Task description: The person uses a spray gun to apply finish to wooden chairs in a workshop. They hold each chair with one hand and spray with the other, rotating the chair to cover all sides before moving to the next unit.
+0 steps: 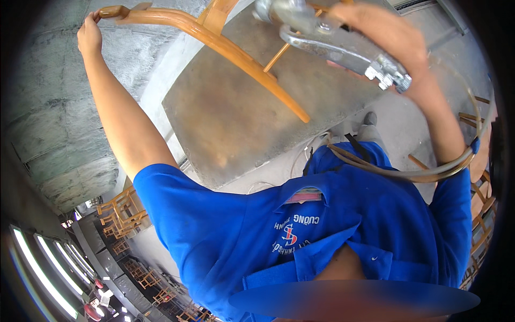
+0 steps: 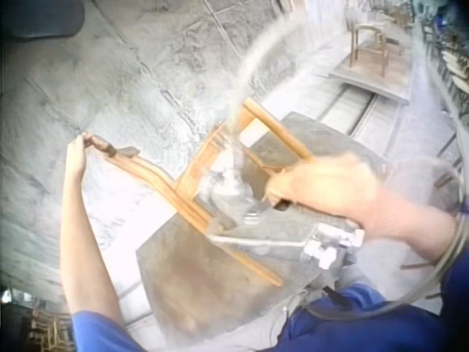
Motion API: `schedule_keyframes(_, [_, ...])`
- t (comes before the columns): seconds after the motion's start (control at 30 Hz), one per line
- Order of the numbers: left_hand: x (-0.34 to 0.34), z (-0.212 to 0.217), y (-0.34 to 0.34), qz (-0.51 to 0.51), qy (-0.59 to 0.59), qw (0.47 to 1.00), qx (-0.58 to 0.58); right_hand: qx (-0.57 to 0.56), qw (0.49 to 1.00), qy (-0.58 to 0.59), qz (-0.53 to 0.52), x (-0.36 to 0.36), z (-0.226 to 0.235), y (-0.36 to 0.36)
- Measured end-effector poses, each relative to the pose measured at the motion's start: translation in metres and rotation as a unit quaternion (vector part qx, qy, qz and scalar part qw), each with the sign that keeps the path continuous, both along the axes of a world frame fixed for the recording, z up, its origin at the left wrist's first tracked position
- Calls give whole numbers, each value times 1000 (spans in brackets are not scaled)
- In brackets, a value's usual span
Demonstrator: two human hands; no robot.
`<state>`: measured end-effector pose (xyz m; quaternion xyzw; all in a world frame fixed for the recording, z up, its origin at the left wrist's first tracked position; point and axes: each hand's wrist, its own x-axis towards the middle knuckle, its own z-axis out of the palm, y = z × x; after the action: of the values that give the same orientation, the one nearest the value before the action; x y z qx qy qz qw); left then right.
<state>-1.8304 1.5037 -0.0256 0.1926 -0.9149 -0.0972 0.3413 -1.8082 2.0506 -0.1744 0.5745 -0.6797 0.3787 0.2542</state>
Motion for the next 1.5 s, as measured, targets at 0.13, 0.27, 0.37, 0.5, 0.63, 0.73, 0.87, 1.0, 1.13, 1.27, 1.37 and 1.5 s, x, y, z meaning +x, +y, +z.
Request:
schedule_keyframes(0.13, [10, -14, 22, -48, 55, 997, 16, -40, 937, -347, -3, 21, -56, -9])
schedule_keyframes(0.27, [12, -27, 36, -68, 111, 991, 19, -134, 839, -515, -117, 1, -92, -12])
schedule_keyframes(0.37, [12, -33, 43, -97, 147, 984, 32, -229, 823, -487, -182, -11, -110, 2])
schedule_keyframes(0.5, [10, -38, 49, -125, 173, 975, 57, -297, 818, -429, -242, -17, -130, 17])
schedule_keyframes(0.63, [6, -40, 48, -125, 180, 974, 53, -238, 800, -532, -146, 9, -149, -3])
schedule_keyframes(0.73, [4, -41, 43, -123, 172, 977, 37, -218, 718, -659, -45, 18, -164, -43])
schedule_keyframes(0.87, [-1, -43, 38, -134, 181, 973, 41, -219, 597, -772, 26, -4, -190, -107])
schedule_keyframes(1.0, [-2, -47, 38, -111, 187, 975, 44, -294, 474, -830, 13, -30, -229, -168])
schedule_keyframes(1.13, [-2, -51, 35, -100, 183, 978, 11, -279, 421, -860, -68, -15, -275, -174])
schedule_keyframes(1.27, [-12, -57, 22, -84, 205, 975, -10, -246, 394, -875, -134, 14, -313, -132])
schedule_keyframes(1.37, [-24, -61, 10, -67, 216, 974, -13, -241, 373, -882, -155, 18, -341, -115])
schedule_keyframes(1.5, [-31, -62, -5, -56, 222, 973, 14, -263, 349, -887, -151, 6, -392, -123])
